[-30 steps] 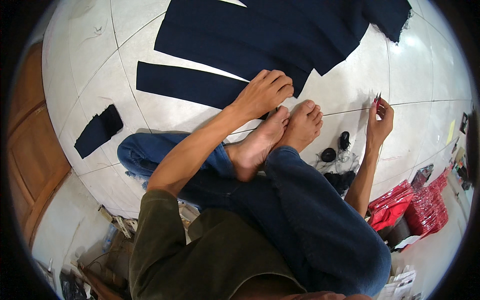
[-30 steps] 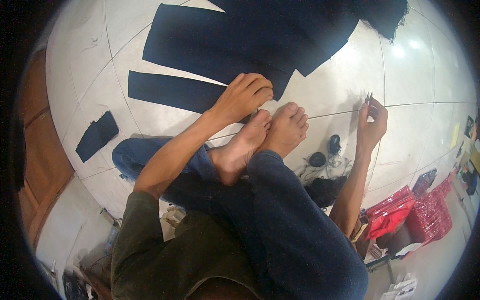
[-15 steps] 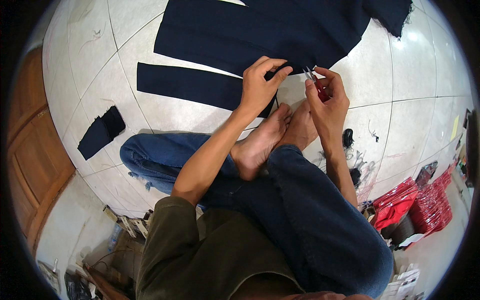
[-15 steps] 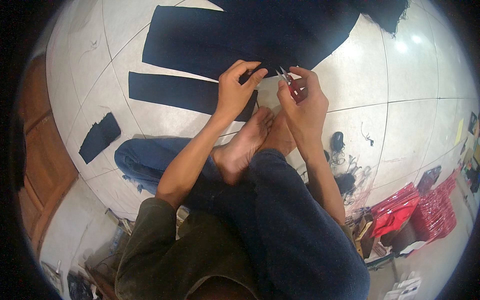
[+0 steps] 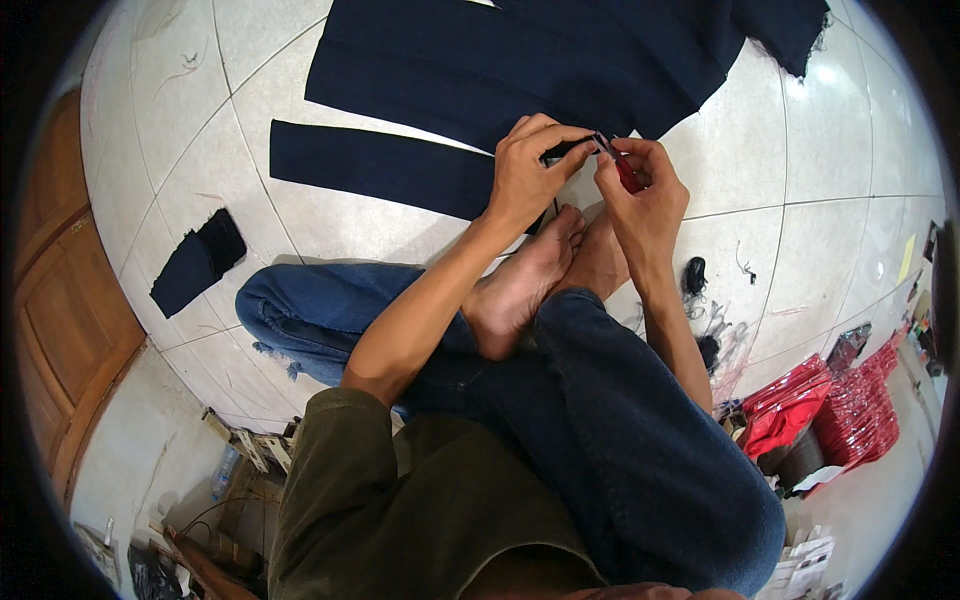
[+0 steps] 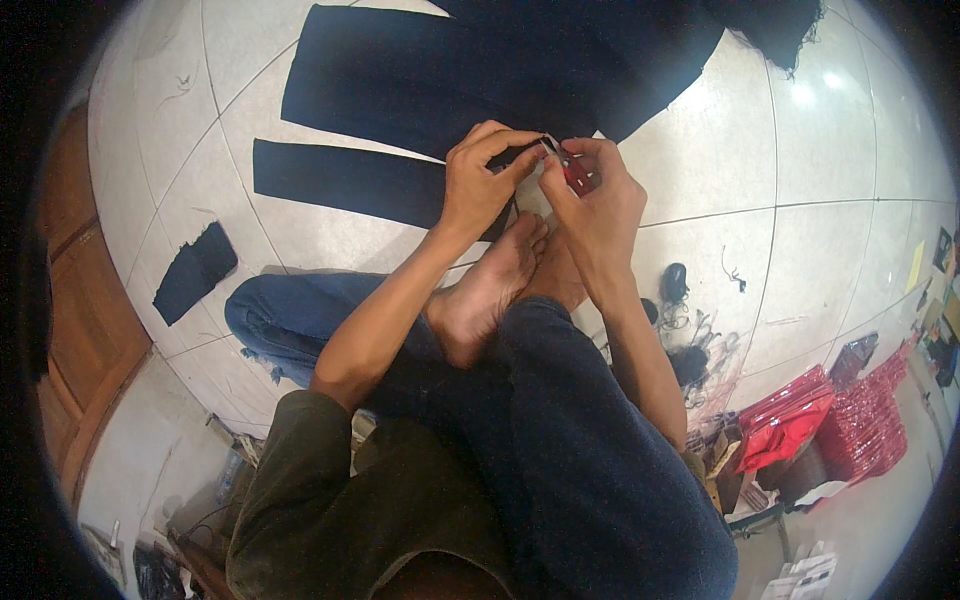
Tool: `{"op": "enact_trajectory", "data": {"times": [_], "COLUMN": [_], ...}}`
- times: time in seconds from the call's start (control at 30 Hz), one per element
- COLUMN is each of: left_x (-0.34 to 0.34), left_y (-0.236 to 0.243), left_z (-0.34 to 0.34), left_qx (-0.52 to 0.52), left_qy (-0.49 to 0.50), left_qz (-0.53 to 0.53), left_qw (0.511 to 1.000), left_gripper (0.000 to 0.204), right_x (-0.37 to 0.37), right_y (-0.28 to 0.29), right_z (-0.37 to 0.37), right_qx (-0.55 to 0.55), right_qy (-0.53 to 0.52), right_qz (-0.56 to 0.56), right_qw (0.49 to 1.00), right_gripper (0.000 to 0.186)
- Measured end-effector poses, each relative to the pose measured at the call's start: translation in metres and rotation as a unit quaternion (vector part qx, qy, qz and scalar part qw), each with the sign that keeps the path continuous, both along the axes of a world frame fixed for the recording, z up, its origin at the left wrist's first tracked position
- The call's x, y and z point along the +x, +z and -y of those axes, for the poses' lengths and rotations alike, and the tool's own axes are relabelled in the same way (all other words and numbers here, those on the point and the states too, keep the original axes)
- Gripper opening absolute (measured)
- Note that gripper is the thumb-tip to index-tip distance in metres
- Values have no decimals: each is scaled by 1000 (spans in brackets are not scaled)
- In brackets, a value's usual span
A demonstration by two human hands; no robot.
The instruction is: The person sits on the floor and uses a red utility knife to cut a large piece of dark blue fabric into several rectangular strips. The person repeatedly aligns the fabric, cuts along marked lines, and sets the cut pieces aside.
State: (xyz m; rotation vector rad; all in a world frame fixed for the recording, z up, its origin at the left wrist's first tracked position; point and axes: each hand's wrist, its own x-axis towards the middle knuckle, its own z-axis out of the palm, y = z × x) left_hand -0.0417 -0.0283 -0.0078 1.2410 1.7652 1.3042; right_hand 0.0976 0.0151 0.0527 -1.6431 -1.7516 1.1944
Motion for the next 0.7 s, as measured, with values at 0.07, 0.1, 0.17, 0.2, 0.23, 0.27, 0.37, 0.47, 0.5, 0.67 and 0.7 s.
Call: {"op": "enact_trajectory", "data": {"times": [0.07,0.1,0.17,0.2,0.23,0.27,0.37,0.47,0.5,0.67,0.7], "left_x": [-1,0,0,0,0,0,0,1,0,-1,-1], "left_y": [2,1,-1,-1,-1,-1,-1,-3,-1,0,0], "left_z": [0,1,1,1,1,1,2,0,0,2,2], "left_qx": [-2,0,3,5,7,9,5,17,9,3,-3], "left_qy": [-6,-7,-9,-8,-8,-8,-12,-10,-14,-19,-22], "left_qz": [-5,-8,-13,-12,-11,-9,-14,-17,-17,-28,-26], "left_qw": [1000,1000,1000,1000,1000,1000,1000,1000,1000,999,999], "left_gripper": [21,22,22,22,22,23,23,22,22,19,19], "right_x": [0,0,0,-1,-1,-1,1,3,6,20,23], "right_y": [-1,-1,-2,-2,-3,-3,-4,-4,-5,-5,-7], "right_z": [0,0,0,0,1,0,-1,-1,-1,-3,-4], "right_qx": [0,-1,4,10,17,16,12,12,15,-6,21], "right_qy": [2,1,-1,-2,-3,0,7,-6,-18,-37,-56], "right_qz": [5,6,11,14,17,26,41,28,16,29,27], "right_qw": [1000,1000,1000,1000,1000,1000,999,1000,1000,999,998], "right_gripper": [28,28,25,22,20,23,28,27,27,24,24]}}
